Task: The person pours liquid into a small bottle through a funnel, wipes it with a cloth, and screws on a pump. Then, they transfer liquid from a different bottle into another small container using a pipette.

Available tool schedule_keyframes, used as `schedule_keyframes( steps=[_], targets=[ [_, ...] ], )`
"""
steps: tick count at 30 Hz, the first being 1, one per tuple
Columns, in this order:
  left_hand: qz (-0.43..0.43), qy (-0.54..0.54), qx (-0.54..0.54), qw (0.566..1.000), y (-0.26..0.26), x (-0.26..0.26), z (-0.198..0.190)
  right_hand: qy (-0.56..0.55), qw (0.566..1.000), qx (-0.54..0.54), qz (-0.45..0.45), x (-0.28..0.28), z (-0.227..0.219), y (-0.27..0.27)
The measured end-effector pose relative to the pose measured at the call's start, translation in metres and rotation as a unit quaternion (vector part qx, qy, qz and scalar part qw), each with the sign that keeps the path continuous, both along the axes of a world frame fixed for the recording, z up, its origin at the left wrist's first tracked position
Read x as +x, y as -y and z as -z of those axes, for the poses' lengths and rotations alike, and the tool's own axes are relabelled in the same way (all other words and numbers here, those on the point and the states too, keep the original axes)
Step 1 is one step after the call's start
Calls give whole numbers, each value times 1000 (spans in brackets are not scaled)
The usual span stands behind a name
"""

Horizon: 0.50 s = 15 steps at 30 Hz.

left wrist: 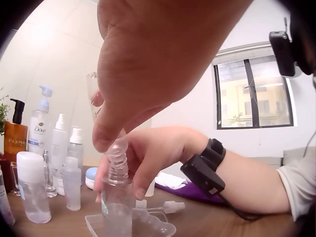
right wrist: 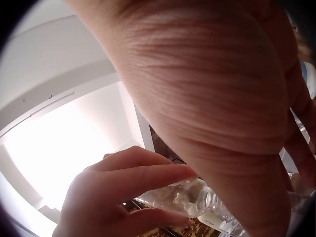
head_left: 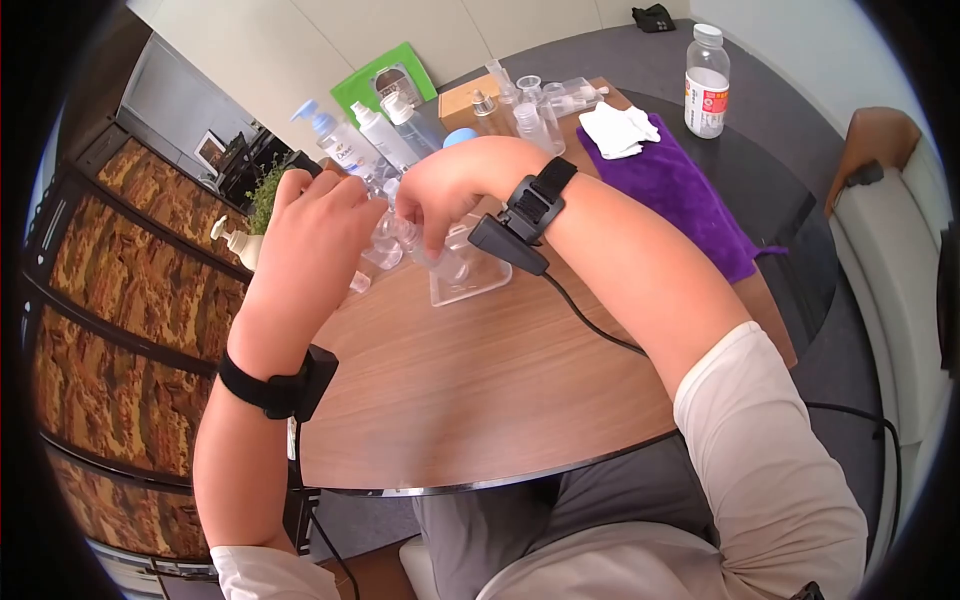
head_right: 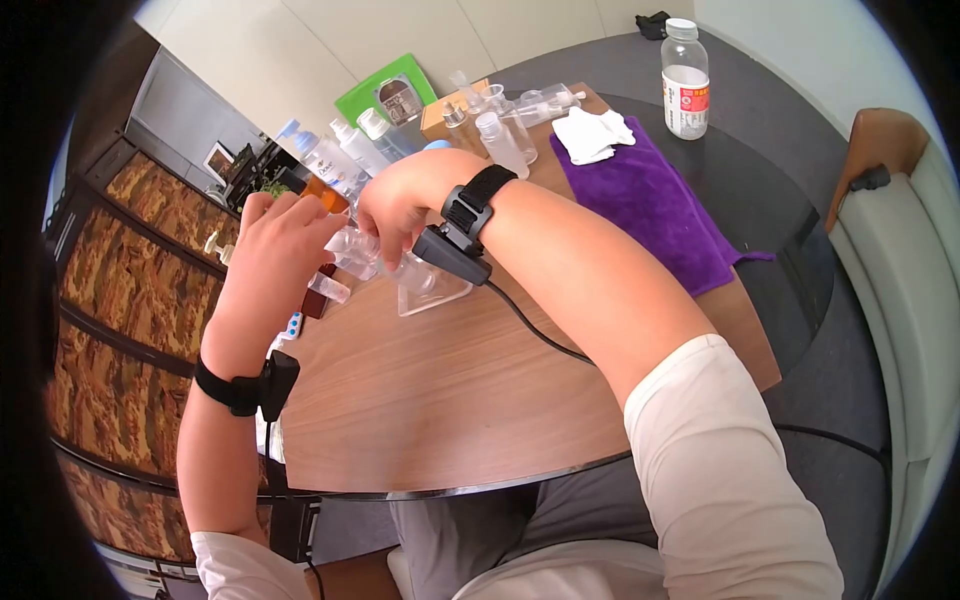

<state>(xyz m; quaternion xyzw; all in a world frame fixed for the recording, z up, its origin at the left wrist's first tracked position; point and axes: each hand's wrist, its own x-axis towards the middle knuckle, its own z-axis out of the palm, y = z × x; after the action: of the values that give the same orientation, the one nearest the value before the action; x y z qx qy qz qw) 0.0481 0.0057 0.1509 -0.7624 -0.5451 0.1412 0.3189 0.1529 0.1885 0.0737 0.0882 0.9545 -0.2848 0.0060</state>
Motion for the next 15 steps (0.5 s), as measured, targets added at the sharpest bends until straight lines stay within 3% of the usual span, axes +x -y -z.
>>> schedule_keyframes(
  steps=[4,7,9,15],
  targets=[
    [-26,-18,-27,999,-3,5,-3,17,1000,6,0,3,-6,2],
    [-7,44,-8,999,-2,9,-2,32,999,4,7,6,-9,3],
    [-38,81,-2,996,-1,12,-3,34,999,1,16,7,-8,2],
    [-16,28,-24,999,0,1,-3,16,1000,5,-22,-6,0,-4]
  ],
)
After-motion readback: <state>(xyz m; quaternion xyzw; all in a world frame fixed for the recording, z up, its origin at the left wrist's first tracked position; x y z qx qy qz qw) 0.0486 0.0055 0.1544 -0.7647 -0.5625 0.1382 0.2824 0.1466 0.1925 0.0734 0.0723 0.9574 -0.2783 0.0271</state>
